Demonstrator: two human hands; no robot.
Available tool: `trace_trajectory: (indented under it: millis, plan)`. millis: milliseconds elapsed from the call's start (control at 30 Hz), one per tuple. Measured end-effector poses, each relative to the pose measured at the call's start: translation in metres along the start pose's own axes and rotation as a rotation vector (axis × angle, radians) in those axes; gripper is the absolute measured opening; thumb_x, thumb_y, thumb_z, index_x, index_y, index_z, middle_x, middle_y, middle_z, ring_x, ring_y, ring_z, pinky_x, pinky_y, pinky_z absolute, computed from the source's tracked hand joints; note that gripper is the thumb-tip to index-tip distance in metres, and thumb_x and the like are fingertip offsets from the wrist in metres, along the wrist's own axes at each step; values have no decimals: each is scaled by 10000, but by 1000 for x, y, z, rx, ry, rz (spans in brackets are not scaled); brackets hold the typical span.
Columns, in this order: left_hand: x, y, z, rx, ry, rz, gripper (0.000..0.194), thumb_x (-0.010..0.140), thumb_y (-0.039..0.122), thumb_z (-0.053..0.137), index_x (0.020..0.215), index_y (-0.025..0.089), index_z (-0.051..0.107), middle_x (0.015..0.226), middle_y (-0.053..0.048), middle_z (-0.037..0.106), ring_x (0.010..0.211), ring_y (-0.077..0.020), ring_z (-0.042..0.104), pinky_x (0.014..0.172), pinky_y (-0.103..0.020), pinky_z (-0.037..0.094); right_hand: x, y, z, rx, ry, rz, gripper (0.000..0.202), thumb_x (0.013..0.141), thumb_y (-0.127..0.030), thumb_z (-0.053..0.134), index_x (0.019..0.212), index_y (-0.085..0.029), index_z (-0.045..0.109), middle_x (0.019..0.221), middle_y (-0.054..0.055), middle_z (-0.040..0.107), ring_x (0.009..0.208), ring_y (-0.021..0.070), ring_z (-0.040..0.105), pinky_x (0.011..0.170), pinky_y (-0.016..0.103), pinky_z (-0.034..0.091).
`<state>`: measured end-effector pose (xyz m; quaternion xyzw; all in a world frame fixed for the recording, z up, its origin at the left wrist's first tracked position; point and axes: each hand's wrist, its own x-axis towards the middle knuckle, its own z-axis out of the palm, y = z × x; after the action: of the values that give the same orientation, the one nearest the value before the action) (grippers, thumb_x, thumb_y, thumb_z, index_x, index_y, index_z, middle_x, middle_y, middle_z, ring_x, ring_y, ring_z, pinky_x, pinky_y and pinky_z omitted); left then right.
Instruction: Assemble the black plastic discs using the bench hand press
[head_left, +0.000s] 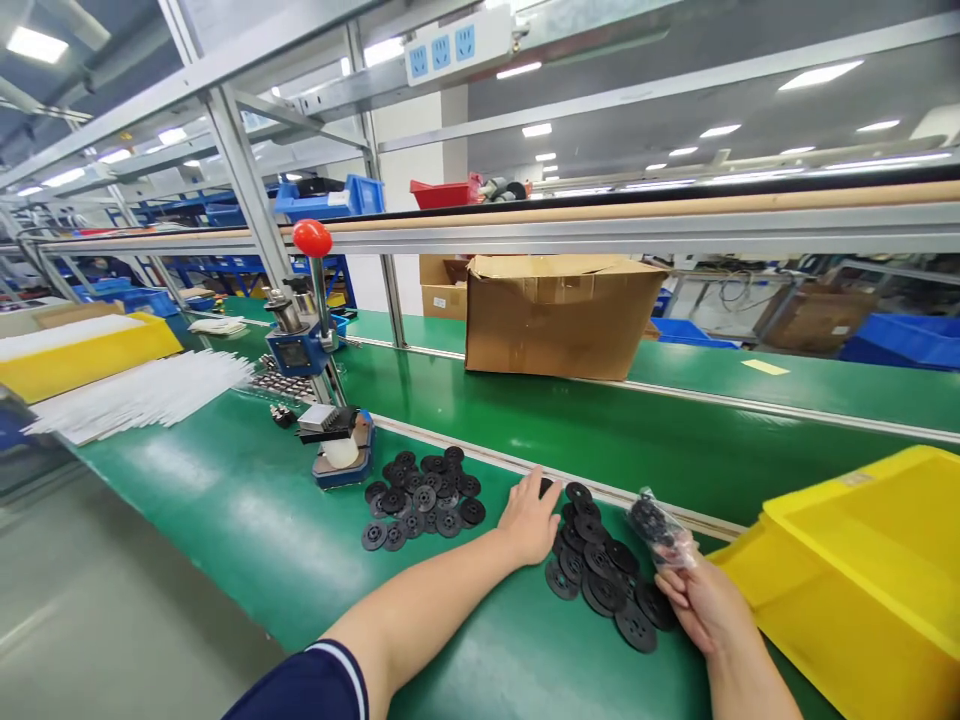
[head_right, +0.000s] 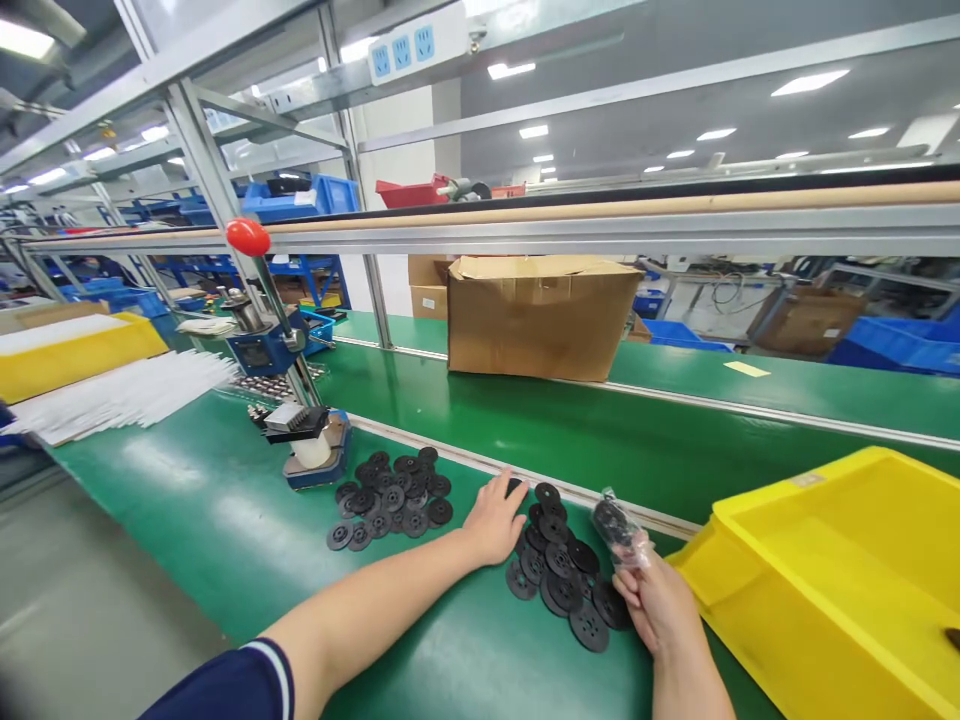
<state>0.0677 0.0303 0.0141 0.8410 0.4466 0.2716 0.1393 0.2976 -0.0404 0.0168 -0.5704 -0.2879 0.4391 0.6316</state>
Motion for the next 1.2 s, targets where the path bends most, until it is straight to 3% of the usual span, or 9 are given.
trace_trajectory:
  millis: [100,167,267,433,567,733,867,967,1200]
  plan:
    - [11,1,5,-37,5,58,434,881,229,496,1314,228,523,1411,-113,481,1283,-288,410,1062,-483,353,4,1,-1,-208,5,-20,614,604,-774,642,722,-181,534,539,-40,420,417,60,250,384,198,182]
    - [11,2,8,-70,28,67,311,883,196,482,1158,211,627,1239,-108,611,1174,-278,481,1005,-477,391,7,3,0,-377,57,-39,576,553,-711,694,731,-171,599,525,-11,457,435,106,350,415,236,254]
    - [8,1,12,-118,78,56,241,882,181,480,1033,190,668,1116,-114,665,1055,-276,517,932,-474,421,13,7,4,-592,172,-88,436,514,-548,742,734,-182,656,592,62,564,618,246,548,563,330,393]
    - [-7,-1,13,-233,170,9,259,926,222,429,988,182,677,920,-96,695,917,-235,567,857,-400,458,13,10,10,-715,247,-151,390,610,-504,633,836,-191,688,690,131,634,841,372,599,764,448,412]
    - [-36,-7,3,-337,246,-96,370,983,287,308,958,169,657,819,-80,682,766,-189,613,724,-316,484,11,8,3,-631,246,-148,380,595,-466,622,836,-184,702,685,114,638,794,331,601,690,388,427]
    - [-63,-24,-16,-683,275,-272,393,961,451,373,895,163,632,904,-98,691,899,-214,657,811,-343,514,4,10,1,-344,213,-83,527,557,-502,644,944,-144,662,637,38,592,509,156,476,451,252,304]
    - [-67,-32,-21,-1064,213,-451,471,869,617,453,881,156,547,818,-73,662,685,-201,683,570,-304,537,-5,8,4,-45,131,-9,552,520,-507,718,923,-156,581,642,-14,550,442,69,375,385,182,227]
    - [-71,-30,-21,-1215,172,-487,512,799,661,534,879,155,519,785,-58,657,610,-185,682,496,-266,508,-6,3,3,121,78,68,436,541,-408,753,840,-168,544,643,-7,554,465,69,428,376,159,285]
    - [-73,-31,-28,-1375,136,-573,517,739,628,634,883,140,541,767,-67,681,615,-179,690,537,-265,521,-5,-2,-2,313,46,205,152,690,-205,651,761,-177,520,677,32,586,546,129,566,435,212,486]
